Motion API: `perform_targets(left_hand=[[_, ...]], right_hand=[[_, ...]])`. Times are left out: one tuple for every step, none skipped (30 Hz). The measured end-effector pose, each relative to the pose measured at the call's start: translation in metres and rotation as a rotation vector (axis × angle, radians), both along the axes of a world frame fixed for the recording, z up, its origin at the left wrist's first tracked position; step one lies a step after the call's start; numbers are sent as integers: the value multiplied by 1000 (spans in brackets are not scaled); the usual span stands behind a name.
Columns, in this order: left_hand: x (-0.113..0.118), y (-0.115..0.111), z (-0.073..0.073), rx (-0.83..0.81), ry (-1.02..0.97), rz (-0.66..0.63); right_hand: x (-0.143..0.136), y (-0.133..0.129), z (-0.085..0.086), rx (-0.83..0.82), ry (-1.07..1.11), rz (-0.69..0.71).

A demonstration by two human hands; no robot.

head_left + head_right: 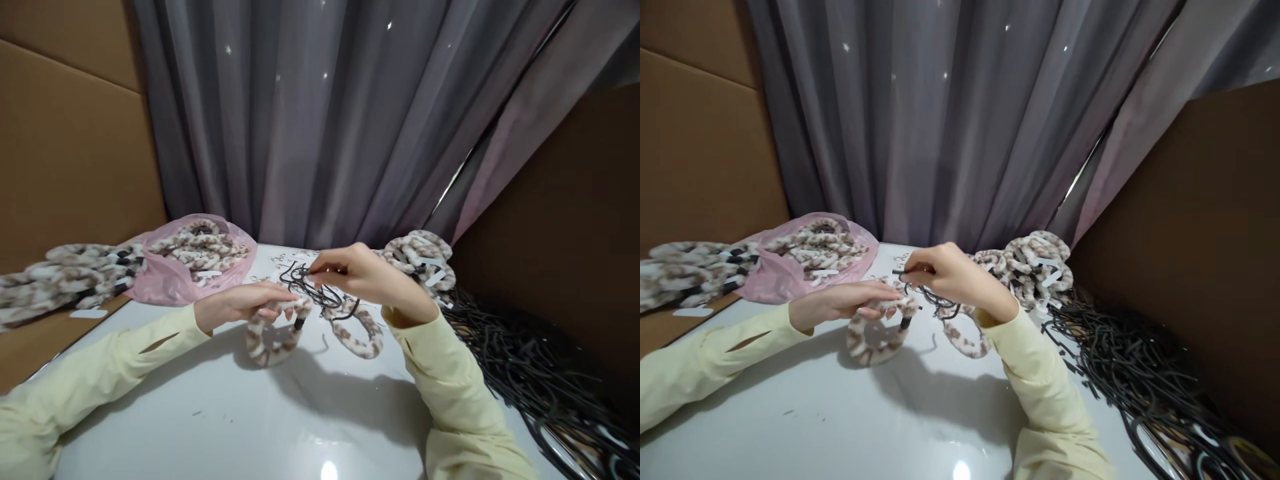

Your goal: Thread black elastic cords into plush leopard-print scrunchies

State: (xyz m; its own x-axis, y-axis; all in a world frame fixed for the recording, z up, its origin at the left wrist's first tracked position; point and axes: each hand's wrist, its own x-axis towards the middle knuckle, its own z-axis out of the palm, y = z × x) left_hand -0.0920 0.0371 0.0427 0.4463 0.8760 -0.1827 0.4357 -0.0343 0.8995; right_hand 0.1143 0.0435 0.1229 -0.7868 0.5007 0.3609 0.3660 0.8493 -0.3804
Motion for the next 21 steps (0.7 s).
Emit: perform_targets(left_hand=[[-1,4,-2,-74,-62,-39],[-1,7,-3,-156,-129,-71],[-2,9,-5,-229,-184,-96],[-2,10,-7,-258,-207,-91],[-1,11,-9,-271,-210,-75],[-1,10,-10,-281,-204,-53],[0,10,-11,-293,-195,-29],[1,9,-11,-309,-185,-10],[1,8,-11,-323,-175,5],[2,8,-12,-334,-167,17],[2,8,-11,-337,-165,29],[2,8,-11,-332,-169,41],[2,9,-11,-326,-174,48],[2,9,-11,-320,-181,51],[2,9,-10,-317,-187,48],[2,9,-10,-314,-191,41],[2,9,-9,-310,-190,37],[2,8,-9,-301,-184,35],[2,8,-9,-287,-175,37],[2,7,-10,-267,-168,43],[3,6,-11,-250,-163,46]], right_hand=[[1,-1,-3,17,-78,16],[2,-1,-7,9,-146,29],[3,-2,-10,-14,-199,36],[4,-1,-14,-41,-239,33],[5,-1,-17,-59,-270,20],[5,0,-19,-65,-296,3],[5,1,-21,-57,-321,-12],[5,2,-21,-45,-348,-17],[4,4,-21,-33,-374,-13],[4,5,-21,-23,-395,-2],[3,6,-20,-16,-407,12],[3,7,-20,-11,-413,25],[3,7,-19,-5,-415,31],[3,7,-19,0,-415,32],[3,7,-20,5,-419,30],[3,7,-21,9,-426,24],[4,7,-21,14,-432,19],[4,7,-22,18,-435,16],[5,6,-22,23,-435,12],[6,5,-21,28,-432,8],[7,4,-20,34,-428,-2]])
